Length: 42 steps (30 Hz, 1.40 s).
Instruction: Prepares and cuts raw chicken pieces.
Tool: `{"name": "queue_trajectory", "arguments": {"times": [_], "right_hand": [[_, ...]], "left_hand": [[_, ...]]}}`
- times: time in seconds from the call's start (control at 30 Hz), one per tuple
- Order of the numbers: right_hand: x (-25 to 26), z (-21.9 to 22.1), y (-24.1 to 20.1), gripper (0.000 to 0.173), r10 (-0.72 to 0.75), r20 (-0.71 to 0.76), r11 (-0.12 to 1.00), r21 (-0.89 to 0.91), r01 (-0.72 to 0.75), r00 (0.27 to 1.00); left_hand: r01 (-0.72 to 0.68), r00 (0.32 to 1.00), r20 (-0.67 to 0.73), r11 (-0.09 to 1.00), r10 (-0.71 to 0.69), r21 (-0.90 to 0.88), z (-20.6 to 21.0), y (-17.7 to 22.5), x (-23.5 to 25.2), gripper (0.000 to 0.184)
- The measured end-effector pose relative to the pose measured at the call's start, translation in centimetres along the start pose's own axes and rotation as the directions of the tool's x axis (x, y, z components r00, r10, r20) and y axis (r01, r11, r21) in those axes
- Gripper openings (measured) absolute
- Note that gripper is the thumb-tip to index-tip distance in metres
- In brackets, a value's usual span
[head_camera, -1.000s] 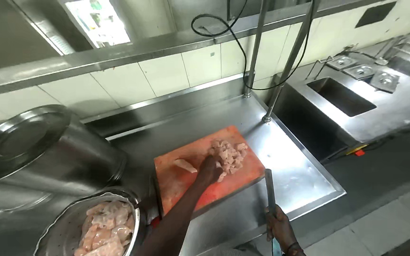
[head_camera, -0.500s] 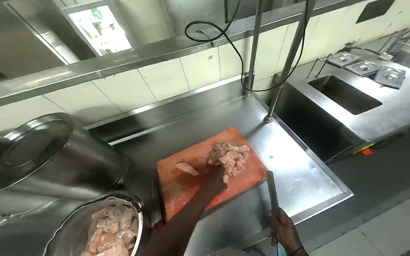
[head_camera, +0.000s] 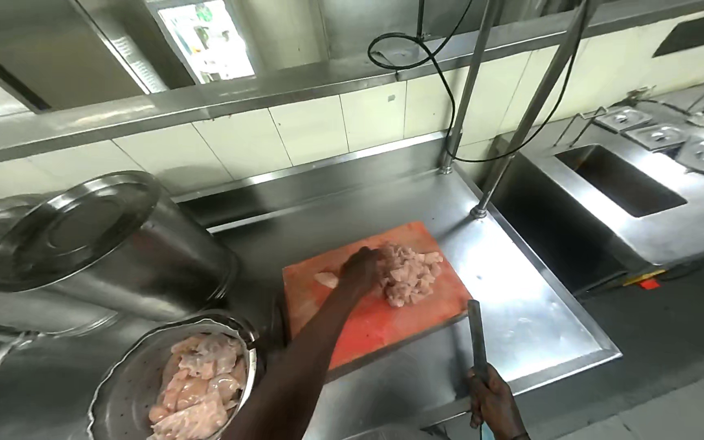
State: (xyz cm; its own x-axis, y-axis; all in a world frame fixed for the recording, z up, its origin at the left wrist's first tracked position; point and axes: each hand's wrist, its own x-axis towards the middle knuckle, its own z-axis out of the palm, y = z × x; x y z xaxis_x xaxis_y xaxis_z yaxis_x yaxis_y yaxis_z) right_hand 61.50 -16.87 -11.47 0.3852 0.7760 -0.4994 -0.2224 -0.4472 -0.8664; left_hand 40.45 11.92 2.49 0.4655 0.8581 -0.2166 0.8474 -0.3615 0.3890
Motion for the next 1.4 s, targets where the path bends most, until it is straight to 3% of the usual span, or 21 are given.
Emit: {"name": "queue_trajectory", "arguments": {"times": [0.07, 0.13, 0.3, 0.37, 0.43, 0.5, 0.57, 0.63, 0.7, 0.77, 0.9, 1.0, 1.1, 1.17, 1.4], "right_hand": [[0.1, 0.0, 0.2, 0.015, -0.003, 0.004, 1.000, 0.007, 0.003, 1.000], [0.1, 0.0, 0.1, 0.015, -0.002, 0.000, 1.000, 0.000, 0.002, 1.000], [0.0, 0.0, 0.0, 0.014, 0.007, -0.005, 1.000, -0.017, -0.007, 1.000], [0.1, -0.1, 0.0, 0.012, 0.008, -0.008, 1.000, -0.016, -0.009, 1.000], [0.1, -0.1, -0.1, 0.012, 0.013, -0.008, 1.000, -0.016, -0.013, 1.000], [-0.1, 0.0, -0.2, 0.013, 0.013, -0.012, 1.000, -0.014, -0.013, 1.000], [-0.1, 0.1, -0.2, 0.012, -0.008, -0.029, 1.000, -0.009, 0.008, 1.000], [-0.2, 0.4, -0.3, 0.011, -0.031, -0.052, 0.999, -0.028, 0.030, 0.998], [-0.7, 0.8, -0.5, 0.013, -0.044, -0.051, 0.992, -0.122, 0.038, 0.998], [-1.1, 1.4, -1.1, 0.019, -0.065, 0.015, 0.959, -0.274, 0.067, 0.998], [-1.8, 4.1, -3.6, 0.031, -0.012, 0.280, 0.785, -0.592, 0.182, 0.960], [-2.3, 7.6, -6.0, 0.035, 0.076, 0.409, 0.511, -0.800, 0.316, 0.910], [-2.9, 11.2, -7.5, 0.034, 0.157, 0.406, 0.269, -0.895, 0.356, 0.900], [-3.2, 12.7, -7.9, 0.034, 0.190, 0.383, 0.172, -0.920, 0.353, 0.904], [-3.5, 15.2, -8.0, 0.033, 0.201, 0.327, 0.018, -0.944, 0.330, 0.924]], "left_hand": [[0.118, 0.992, 0.022, 0.976, -0.124, 0.183, 0.1, -3.7, 0.0, 0.051], [0.175, 0.979, 0.059, 0.950, -0.196, 0.258, 0.7, -7.4, -0.6, 0.055], [0.231, 0.959, 0.112, 0.947, -0.260, 0.223, 1.1, -10.2, -2.8, 0.029], [0.220, 0.963, 0.145, 0.973, -0.227, 0.068, 0.7, -9.7, -3.8, 0.030], [0.170, 0.984, 0.097, 0.959, -0.152, -0.229, 0.5, -8.9, -5.1, 0.026], [0.105, 0.993, 0.003, 0.851, -0.120, -0.514, 1.1, -8.0, -6.7, 0.020], [0.141, 0.986, 0.029, 0.733, -0.163, -0.666, 1.9, -6.8, -8.3, 0.019], [0.236, 0.972, 0.133, 0.745, -0.196, -0.624, 2.8, -6.4, -9.9, 0.035], [0.265, 0.960, 0.196, 0.879, -0.201, -0.396, 4.3, -7.0, -11.4, 0.051], [0.211, 0.973, 0.151, 0.941, -0.176, -0.263, 5.9, -7.8, -13.1, 0.047], [0.191, 0.980, 0.057, 0.980, -0.188, -0.052, 6.6, -7.7, -14.8, 0.038], [0.052, 0.992, -0.115, 0.998, -0.056, -0.031, 7.7, -7.3, -14.9, 0.040], [-0.083, 0.971, -0.234, 0.989, 0.053, -0.121, 10.3, -8.1, -13.8, 0.033], [-0.116, 0.960, -0.272, 0.978, 0.066, -0.171, 11.2, -8.5, -13.4, 0.029], [-0.164, 0.929, -0.359, 0.971, 0.091, -0.177, 12.6, -9.1, -13.0, 0.023]]}}
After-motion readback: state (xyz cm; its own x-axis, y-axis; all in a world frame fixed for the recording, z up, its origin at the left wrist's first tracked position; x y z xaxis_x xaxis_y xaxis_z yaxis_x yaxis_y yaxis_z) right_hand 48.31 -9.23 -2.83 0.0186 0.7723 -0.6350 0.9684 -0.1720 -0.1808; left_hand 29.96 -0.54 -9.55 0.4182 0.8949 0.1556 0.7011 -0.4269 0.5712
